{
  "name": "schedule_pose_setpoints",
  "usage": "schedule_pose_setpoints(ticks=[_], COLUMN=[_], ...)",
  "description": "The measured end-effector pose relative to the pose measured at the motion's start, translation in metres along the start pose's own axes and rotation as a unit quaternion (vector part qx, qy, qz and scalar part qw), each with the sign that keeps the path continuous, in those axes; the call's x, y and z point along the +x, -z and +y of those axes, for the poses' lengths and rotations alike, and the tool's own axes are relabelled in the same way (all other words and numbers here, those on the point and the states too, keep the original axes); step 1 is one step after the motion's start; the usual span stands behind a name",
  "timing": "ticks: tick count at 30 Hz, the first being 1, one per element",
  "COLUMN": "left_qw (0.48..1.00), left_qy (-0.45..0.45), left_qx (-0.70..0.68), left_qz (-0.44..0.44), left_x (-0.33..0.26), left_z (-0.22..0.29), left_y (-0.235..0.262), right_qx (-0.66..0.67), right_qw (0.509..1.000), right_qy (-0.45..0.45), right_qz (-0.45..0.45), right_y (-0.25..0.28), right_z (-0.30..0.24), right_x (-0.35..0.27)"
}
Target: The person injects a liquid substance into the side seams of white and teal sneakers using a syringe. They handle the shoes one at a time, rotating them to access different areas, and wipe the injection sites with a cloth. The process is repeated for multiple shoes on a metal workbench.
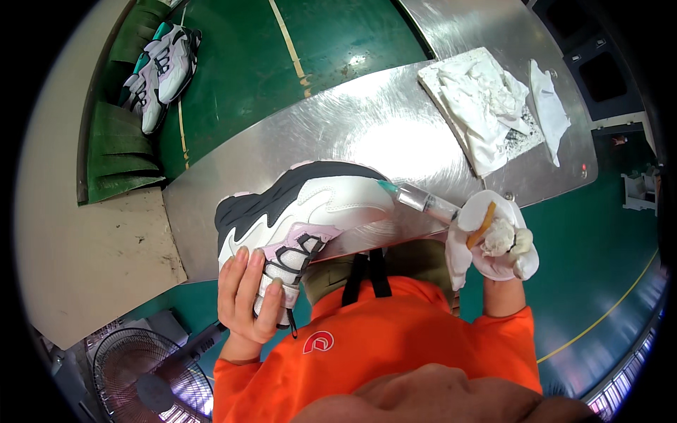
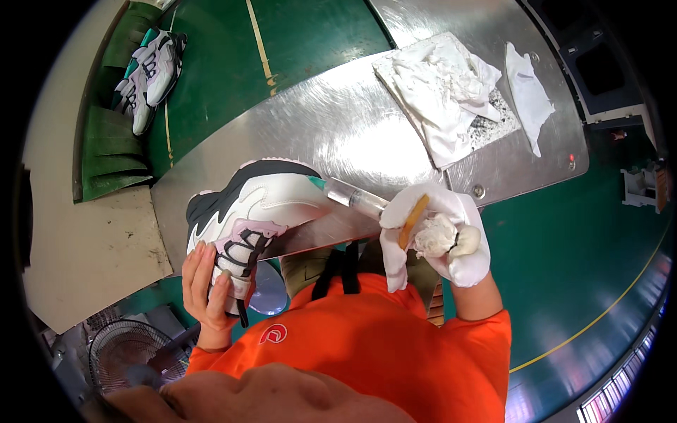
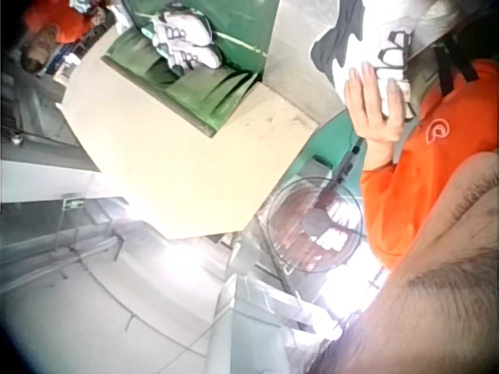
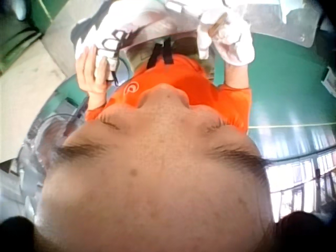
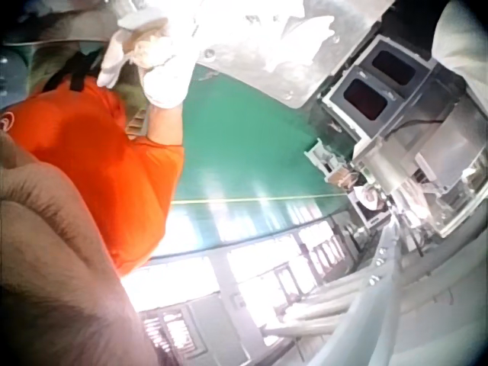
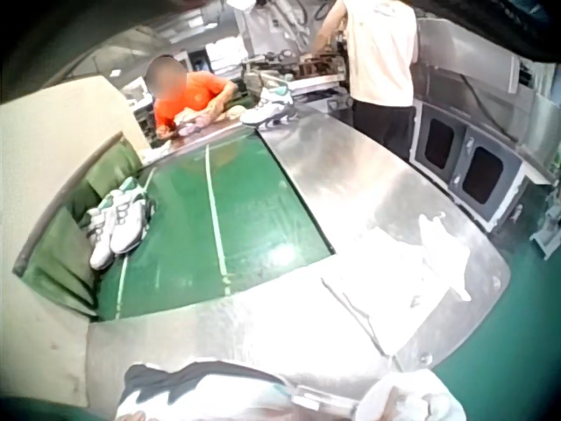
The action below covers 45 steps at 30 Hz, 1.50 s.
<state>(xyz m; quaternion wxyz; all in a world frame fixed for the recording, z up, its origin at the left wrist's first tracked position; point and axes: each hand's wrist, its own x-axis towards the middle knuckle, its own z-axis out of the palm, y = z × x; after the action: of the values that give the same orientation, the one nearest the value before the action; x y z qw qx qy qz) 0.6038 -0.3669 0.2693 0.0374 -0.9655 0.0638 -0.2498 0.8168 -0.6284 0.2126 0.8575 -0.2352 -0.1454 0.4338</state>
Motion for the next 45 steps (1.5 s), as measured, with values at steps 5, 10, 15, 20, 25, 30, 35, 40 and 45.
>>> schedule_pose_setpoints(ticks=[5, 10, 15, 20, 25, 30, 35, 40, 45], left_qw=[1.000, 0.999, 1.000, 1.000, 1.000, 0.999, 0.999, 0.999, 0.999], left_qy=[0.001, 0.005, 0.000, -0.003, -0.004, -0.018, -0.023, -0.013, -0.009], left_qx=[0.002, 0.021, 0.015, 0.013, 0.013, 0.025, 0.021, 0.012, -0.029], left_qz=[0.003, -0.038, -0.027, -0.016, -0.004, 0.025, 0.036, 0.048, 0.038], left_x=[-0.002, -0.002, -0.004, -0.005, -0.004, -0.009, -0.010, -0.007, 0.009], left_z=[0.000, 0.002, 0.001, 0.003, 0.005, 0.004, 0.004, 0.007, -0.003], left_y=[-0.002, 0.003, 0.000, -0.001, -0.003, -0.008, -0.009, -0.009, -0.005], right_qx=[0.029, 0.031, 0.070, 0.077, 0.060, -0.006, -0.042, -0.095, -0.200], right_qw=[0.999, 0.999, 0.995, 0.992, 0.992, 0.994, 0.991, 0.989, 0.976], right_qy=[0.047, 0.042, 0.074, 0.098, 0.103, 0.061, 0.057, 0.031, 0.020], right_qz=[-0.001, 0.003, 0.009, 0.001, 0.049, 0.093, 0.117, 0.112, 0.080], right_y=[0.005, 0.007, 0.003, 0.000, -0.012, -0.027, -0.050, -0.072, -0.074], right_z=[0.016, 0.022, 0.032, 0.036, 0.036, 0.029, 0.025, 0.021, 0.024], right_x=[-0.009, -0.017, -0.023, -0.027, -0.032, -0.035, -0.038, -0.040, -0.039])
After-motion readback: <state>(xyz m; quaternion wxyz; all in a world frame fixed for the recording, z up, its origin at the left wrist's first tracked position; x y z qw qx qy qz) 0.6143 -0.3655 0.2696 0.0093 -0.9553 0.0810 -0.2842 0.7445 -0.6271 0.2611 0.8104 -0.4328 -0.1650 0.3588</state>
